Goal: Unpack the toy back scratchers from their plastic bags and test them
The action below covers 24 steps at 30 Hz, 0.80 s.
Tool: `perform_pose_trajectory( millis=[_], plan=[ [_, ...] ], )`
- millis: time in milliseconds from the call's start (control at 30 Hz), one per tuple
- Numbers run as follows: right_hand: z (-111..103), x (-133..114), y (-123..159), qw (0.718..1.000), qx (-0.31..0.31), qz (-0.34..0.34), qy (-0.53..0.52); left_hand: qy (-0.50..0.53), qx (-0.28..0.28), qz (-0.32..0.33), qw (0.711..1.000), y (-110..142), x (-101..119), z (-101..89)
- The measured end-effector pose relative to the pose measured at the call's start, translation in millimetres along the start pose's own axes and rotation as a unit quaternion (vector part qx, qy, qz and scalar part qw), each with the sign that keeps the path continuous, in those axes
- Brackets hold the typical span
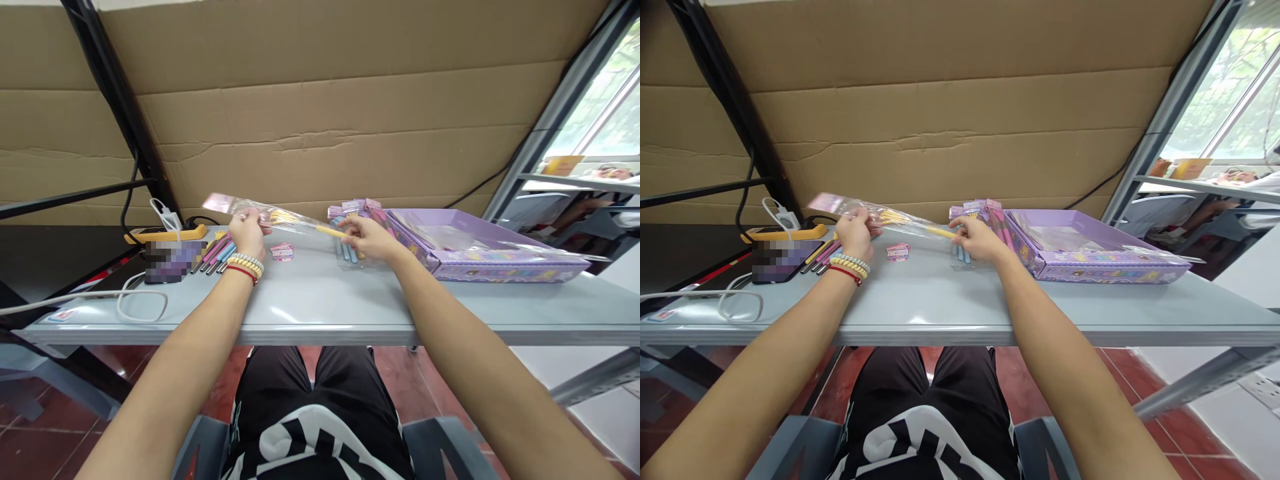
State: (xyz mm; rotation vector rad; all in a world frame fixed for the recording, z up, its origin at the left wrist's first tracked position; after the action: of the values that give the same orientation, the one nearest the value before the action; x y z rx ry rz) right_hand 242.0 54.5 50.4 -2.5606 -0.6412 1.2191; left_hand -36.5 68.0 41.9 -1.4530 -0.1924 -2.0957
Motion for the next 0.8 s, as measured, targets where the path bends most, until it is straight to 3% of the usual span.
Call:
perform_pose_trajectory(
  millis=[100, 233, 300, 400, 467, 533, 600, 667, 733, 800],
  plan=[
    [-27.7, 5.0, -0.3, 0.995, 0.074, 0.004, 0.065, 0.02, 0.117, 0.031, 0.992, -8.8, 12.5, -31.4],
    [-67.6, 20.6, 7.5, 0.965, 0.226, 0.08, 0.107, 0.089, 0.126, -0.014, 0.988, -17.9, 11.4, -44.5],
    [-72.4, 28.1, 10.6, 0.956, 0.267, 0.109, 0.046, 0.107, 0.067, -0.051, 0.991, -18.1, 6.1, -32.5],
    [-60.1, 32.4, 6.5, 0.956, 0.261, 0.108, -0.08, 0.053, -0.112, -0.104, 0.987, -4.2, -8.6, 11.8],
    [-50.0, 30.9, 2.1, 0.96, 0.237, 0.098, -0.109, -0.03, -0.23, -0.111, 0.966, 14.2, -22.8, 42.4],
    [-43.7, 27.4, -1.0, 0.967, 0.219, 0.08, -0.098, -0.113, -0.307, -0.106, 0.939, 31.4, -40.3, 64.0],
    [-39.9, 24.3, -2.9, 0.973, 0.205, 0.059, -0.087, -0.188, -0.332, -0.101, 0.919, 40.9, -57.2, 73.4],
    [-37.6, 23.8, -3.6, 0.975, 0.196, 0.051, -0.088, -0.25, -0.307, -0.057, 0.917, 40.4, -60.0, 72.6],
    [-36.1, 24.7, -3.2, 0.975, 0.193, 0.058, -0.097, -0.3, -0.286, 0.05, 0.909, 41.5, -44.4, 73.3],
    [-34.6, 24.9, -1.8, 0.971, 0.192, 0.074, -0.118, -0.338, -0.332, 0.169, 0.864, 57.5, -27.2, 84.2]
  ],
)
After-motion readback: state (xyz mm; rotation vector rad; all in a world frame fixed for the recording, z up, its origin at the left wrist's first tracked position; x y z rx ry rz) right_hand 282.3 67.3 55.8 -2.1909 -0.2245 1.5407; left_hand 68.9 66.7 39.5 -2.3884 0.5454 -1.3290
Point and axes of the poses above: each hand's wrist, its own y-axis away from the middle knuckle, its own z-axis out of the palm, x = y × z, the point moved 10 cm from there along -y, towards the middle knuckle, and after that the axes turned 5 degrees about -y, right-handed, at the moved point
